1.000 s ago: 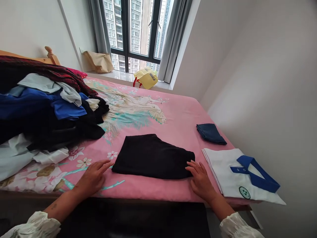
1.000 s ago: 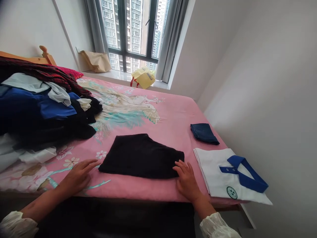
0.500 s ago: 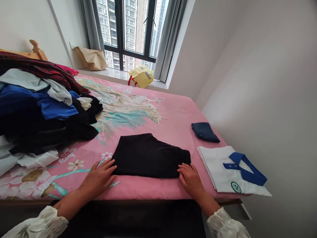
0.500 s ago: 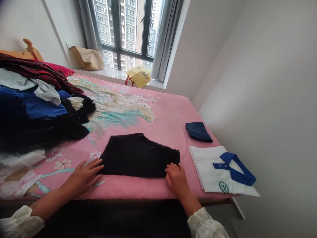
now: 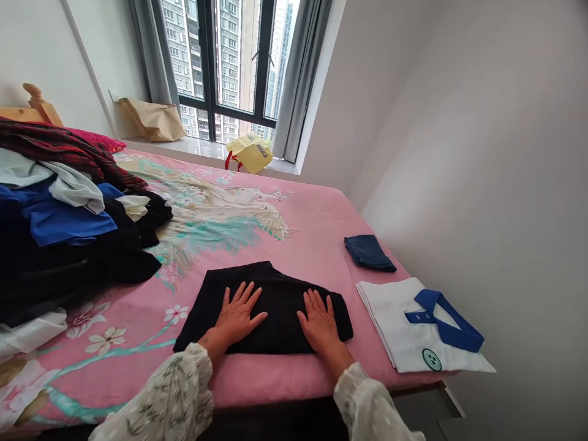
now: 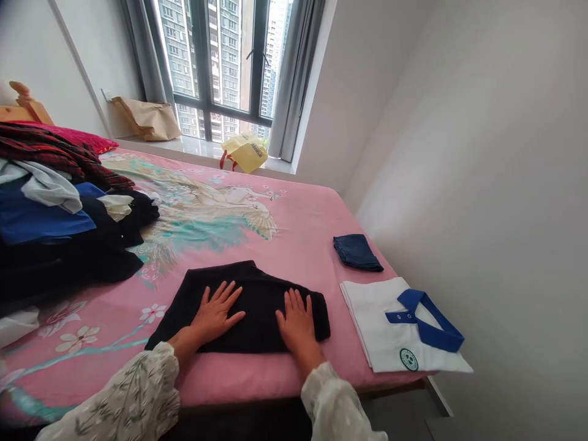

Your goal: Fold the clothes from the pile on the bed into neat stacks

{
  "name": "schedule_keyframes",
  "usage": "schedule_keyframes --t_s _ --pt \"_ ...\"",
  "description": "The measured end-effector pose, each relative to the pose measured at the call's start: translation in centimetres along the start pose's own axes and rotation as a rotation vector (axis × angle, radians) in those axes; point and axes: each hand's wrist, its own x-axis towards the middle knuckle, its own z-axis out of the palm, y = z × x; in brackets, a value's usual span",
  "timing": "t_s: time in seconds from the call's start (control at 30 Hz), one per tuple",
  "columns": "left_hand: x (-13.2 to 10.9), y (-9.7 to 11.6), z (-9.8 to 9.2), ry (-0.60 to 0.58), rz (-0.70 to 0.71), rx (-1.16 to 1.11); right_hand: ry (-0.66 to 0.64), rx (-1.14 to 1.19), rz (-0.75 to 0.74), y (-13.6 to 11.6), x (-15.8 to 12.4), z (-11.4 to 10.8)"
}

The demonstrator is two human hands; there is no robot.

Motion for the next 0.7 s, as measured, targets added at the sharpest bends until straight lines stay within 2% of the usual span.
schedule_keyframes --t_s 0.13,0.23,0.3,0.33,0.37,0.43,0.5,0.6,0.7 --pt "0.1 -0.9 0.4 0.027 -0.063 0.014 0.077 0.029 -0.001 1.0 0.3 -1.0" --pt "1.4 -1.2 -0.6 0.020 0.053 -0.001 0.203 0.032 -0.013 1.4 0.9 -2.6" --pt "2.6 -2.4 -1.4 -0.005 0.154 0.011 0.187 -0.001 0.009 2.7 1.0 -2.7" --pt "3.1 -3.4 -1.8 -0.025 0.140 0.023 0.150 -0.013 0.052 3.5 0.9 -2.2" --pt "3.7 -4.7 -2.0 -0.044 0.070 0.035 0.107 -0.018 0.108 4.3 0.8 -1.6" --pt "4.6 -7.5 -2.1 -0.069 -0.167 0.049 0.054 -0.007 0.213 5.6 0.4 0.0" --pt "5.2 -10.0 -1.8 -0.073 -0.342 0.053 0.062 0.015 0.252 6.3 0.1 1.3" --pt "5.5 -11.5 -1.1 -0.054 -0.373 0.072 0.113 0.071 0.235 6.5 0.3 1.9" --pt "5.3 -11.1 -1.1 0.015 -0.380 0.138 0.199 0.244 0.272 7.4 0.4 1.4"
